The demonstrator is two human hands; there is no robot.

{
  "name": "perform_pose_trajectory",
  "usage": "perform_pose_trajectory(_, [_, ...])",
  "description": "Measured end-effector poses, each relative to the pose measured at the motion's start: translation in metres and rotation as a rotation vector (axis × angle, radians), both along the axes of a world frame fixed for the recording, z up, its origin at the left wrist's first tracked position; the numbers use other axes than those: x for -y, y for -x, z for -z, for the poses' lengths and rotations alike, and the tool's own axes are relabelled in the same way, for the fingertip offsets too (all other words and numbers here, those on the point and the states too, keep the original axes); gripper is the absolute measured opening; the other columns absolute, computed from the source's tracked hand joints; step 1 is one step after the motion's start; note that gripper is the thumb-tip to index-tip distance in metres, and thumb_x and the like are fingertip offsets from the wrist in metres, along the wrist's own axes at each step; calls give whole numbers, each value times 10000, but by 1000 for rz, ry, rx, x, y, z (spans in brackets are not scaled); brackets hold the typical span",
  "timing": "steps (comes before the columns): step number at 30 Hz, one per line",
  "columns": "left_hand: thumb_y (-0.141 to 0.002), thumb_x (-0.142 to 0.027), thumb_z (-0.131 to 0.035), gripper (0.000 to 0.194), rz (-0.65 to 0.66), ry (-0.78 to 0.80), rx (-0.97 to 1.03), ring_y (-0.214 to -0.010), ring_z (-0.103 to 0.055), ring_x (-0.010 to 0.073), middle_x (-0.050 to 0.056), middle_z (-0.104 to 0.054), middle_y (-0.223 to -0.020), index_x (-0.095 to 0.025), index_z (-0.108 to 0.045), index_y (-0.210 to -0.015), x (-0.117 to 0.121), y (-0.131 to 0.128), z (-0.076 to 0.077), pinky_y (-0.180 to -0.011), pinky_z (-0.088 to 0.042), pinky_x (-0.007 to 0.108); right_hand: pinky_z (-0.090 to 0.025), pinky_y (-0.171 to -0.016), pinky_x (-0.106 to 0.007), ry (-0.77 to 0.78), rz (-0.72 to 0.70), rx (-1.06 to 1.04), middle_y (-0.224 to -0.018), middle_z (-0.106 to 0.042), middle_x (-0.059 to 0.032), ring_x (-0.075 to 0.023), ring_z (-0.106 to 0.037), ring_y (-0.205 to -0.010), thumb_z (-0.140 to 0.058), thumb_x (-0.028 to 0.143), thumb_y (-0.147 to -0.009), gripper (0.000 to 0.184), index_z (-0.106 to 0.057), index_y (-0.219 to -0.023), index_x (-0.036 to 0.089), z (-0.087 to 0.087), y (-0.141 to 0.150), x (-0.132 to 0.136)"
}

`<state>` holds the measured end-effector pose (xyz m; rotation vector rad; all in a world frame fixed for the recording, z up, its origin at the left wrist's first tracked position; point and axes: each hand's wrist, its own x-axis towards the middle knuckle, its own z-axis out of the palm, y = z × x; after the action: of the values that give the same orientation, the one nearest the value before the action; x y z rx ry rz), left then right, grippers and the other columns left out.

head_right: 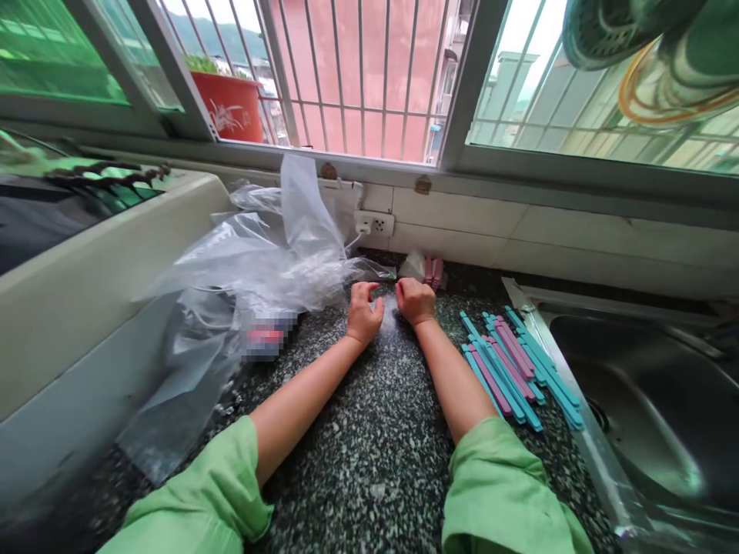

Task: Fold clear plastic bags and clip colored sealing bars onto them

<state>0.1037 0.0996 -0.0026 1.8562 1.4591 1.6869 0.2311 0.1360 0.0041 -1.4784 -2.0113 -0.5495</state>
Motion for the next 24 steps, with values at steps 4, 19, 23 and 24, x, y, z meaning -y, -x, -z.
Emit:
perform_pose_trajectory(4, [-662, -79, -517, 316, -83, 53, 189, -775, -498, 165, 69, -488, -912, -160, -499, -967, 35, 24, 3, -729, -471, 322, -273, -607, -275, -62, -103, 8, -800, -609, -68, -160, -498, -675, -424, 330, -864, 259, -603, -946, 162, 3, 47, 14])
perform_pose_trajectory(19, [-712, -228, -576, 258, 20, 445, 1027, -532, -476, 63, -22, -491, -702, -160, -515, -953, 88, 73, -16, -415, -380, 150, -277, -669, -275, -315, -296, -76, -721, -566, -22, -143, -450, -699, -483, 233, -850, 182, -604, -717, 201, -4, 90, 37])
perform_pose_trajectory(23, [-708, -346, -597, 223, 87, 439, 1080, -404, -394, 45, -71, -445, -542, -163, -501, -794, 87, 81, -22, -352, -301, 146, -296, -684, -271, -315, -340, -84, -696, -571, -11, -135, -466, -686, -511, 222, -822, 155, -583, -687, 199, -4, 78, 67])
perform_pose_trajectory(24, [-699, -370, -607, 240, 103, 435, 1086, -384, -376, 43, -81, -426, -512, -169, -486, -752, 87, 82, -23, -342, -284, 147, -300, -687, -270, -314, -346, -85, -695, -572, -10, -134, -471, -686, -518, 217, -815, 142, -581, -689, 199, -4, 74, 74])
